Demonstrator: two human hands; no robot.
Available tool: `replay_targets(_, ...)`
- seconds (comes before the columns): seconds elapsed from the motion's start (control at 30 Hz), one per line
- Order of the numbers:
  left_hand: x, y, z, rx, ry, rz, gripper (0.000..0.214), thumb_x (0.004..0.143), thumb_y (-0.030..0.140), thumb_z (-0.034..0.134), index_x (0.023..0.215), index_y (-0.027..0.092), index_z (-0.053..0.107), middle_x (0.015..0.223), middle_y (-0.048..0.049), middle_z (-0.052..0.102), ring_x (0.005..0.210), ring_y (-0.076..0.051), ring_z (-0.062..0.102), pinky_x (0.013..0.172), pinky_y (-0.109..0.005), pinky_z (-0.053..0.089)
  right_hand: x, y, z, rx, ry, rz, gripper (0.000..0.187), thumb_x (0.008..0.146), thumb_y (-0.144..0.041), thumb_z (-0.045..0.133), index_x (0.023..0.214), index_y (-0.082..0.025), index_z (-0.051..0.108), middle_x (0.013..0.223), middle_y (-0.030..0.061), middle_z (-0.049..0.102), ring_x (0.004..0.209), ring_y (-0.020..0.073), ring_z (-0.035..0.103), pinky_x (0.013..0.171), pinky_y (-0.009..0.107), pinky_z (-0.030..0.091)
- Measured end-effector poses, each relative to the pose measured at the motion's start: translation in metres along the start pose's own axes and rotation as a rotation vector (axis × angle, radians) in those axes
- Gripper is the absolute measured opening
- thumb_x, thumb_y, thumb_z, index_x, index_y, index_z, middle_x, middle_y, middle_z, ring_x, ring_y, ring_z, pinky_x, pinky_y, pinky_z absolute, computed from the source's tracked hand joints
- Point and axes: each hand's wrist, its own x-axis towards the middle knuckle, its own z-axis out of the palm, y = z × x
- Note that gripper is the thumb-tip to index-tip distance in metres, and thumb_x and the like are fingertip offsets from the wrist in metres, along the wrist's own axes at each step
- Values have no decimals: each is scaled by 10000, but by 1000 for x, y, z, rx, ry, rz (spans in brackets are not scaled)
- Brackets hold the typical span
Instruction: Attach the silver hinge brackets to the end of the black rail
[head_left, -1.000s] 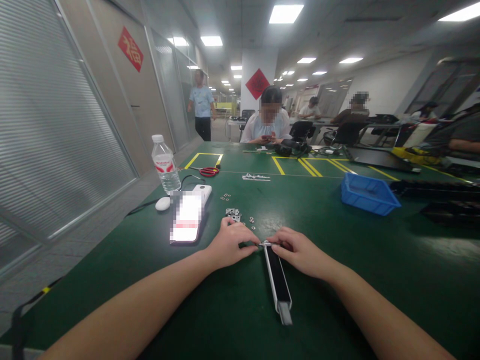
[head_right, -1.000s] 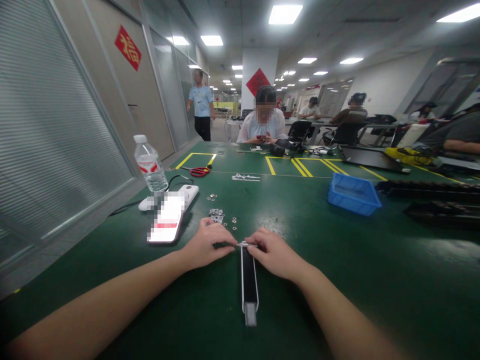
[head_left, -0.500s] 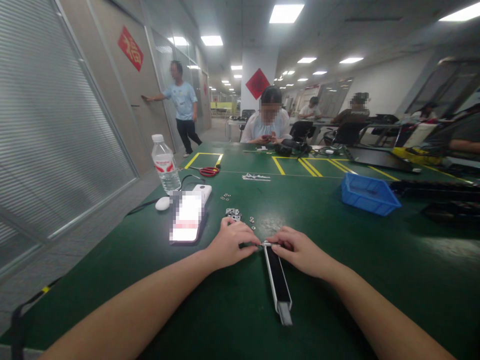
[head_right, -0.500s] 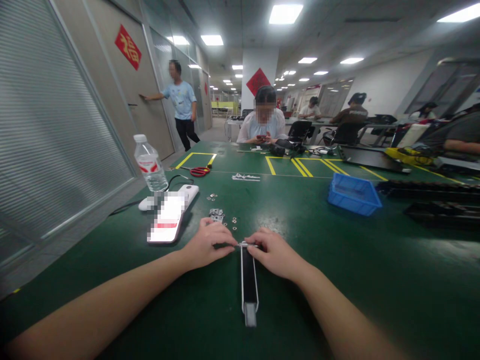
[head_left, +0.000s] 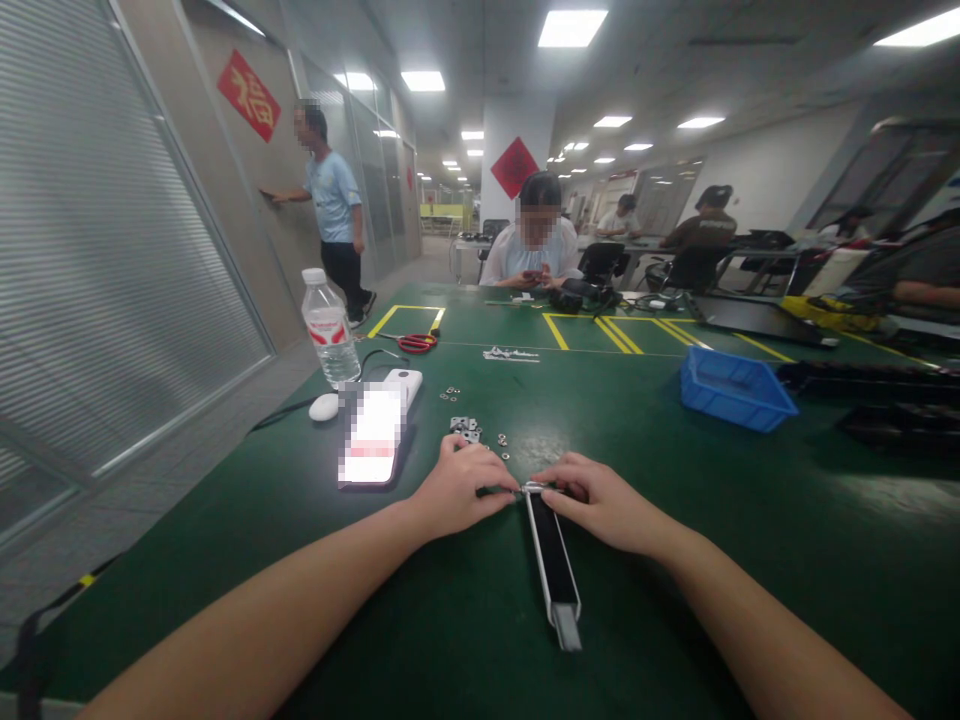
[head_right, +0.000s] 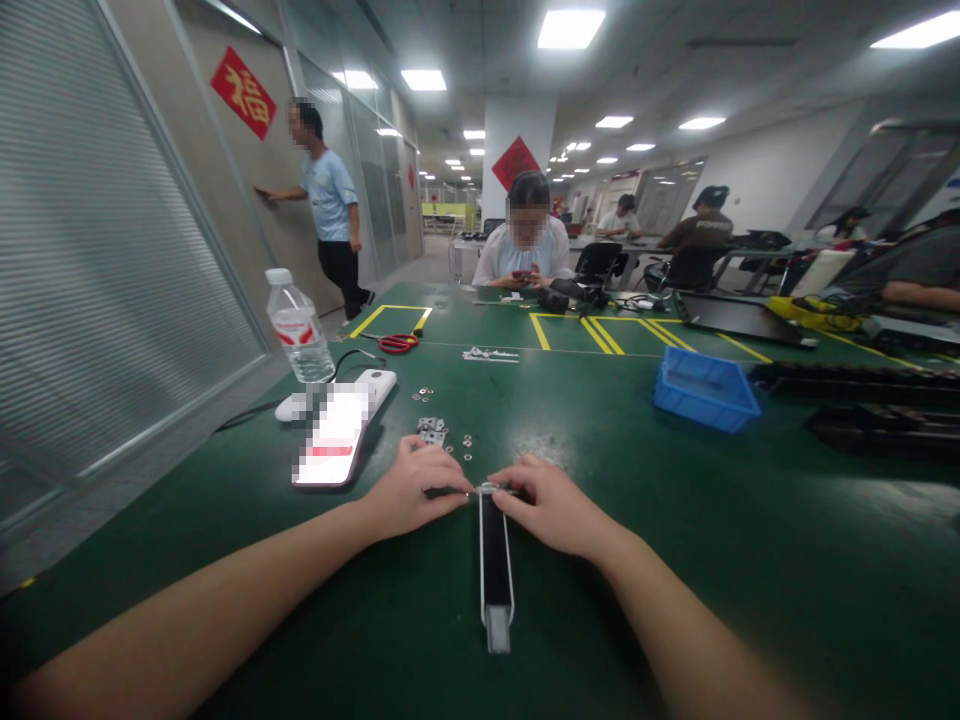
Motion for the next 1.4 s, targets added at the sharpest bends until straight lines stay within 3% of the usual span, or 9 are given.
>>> replay_targets(0.23, 1, 1, 0, 26, -5, -5, 82, 866, 262, 600, 900, 264, 675, 941, 46, 692, 919, -154, 593, 878, -367, 220, 0, 6, -4, -23, 70, 15, 196, 877, -282, 524, 905, -163, 678, 825, 43, 573, 708, 151, 525, 659, 286, 424)
replay_targets(0.43, 1, 3, -2, -5, -10, -9, 70, 863, 251, 594, 903, 245, 651, 920, 40, 697, 914, -167, 589, 883, -369, 219, 0, 7, -8, -116, 35, -9, 151, 849, -183, 523, 767, -158, 647, 758, 35, 561, 703, 157, 520, 651, 279, 406)
replay_targets(1.4, 1, -1, 3, -12, 28, -32, 101, 838, 269, 611, 932, 234, 609, 867, 49, 690, 862, -153, 610, 889, -366, 229, 1, 9, 3, -194, -7, 18, 114, 877, -127, 503, 780, -172, 545, 789, 32, 567, 726, 156, 508, 653, 265, 391)
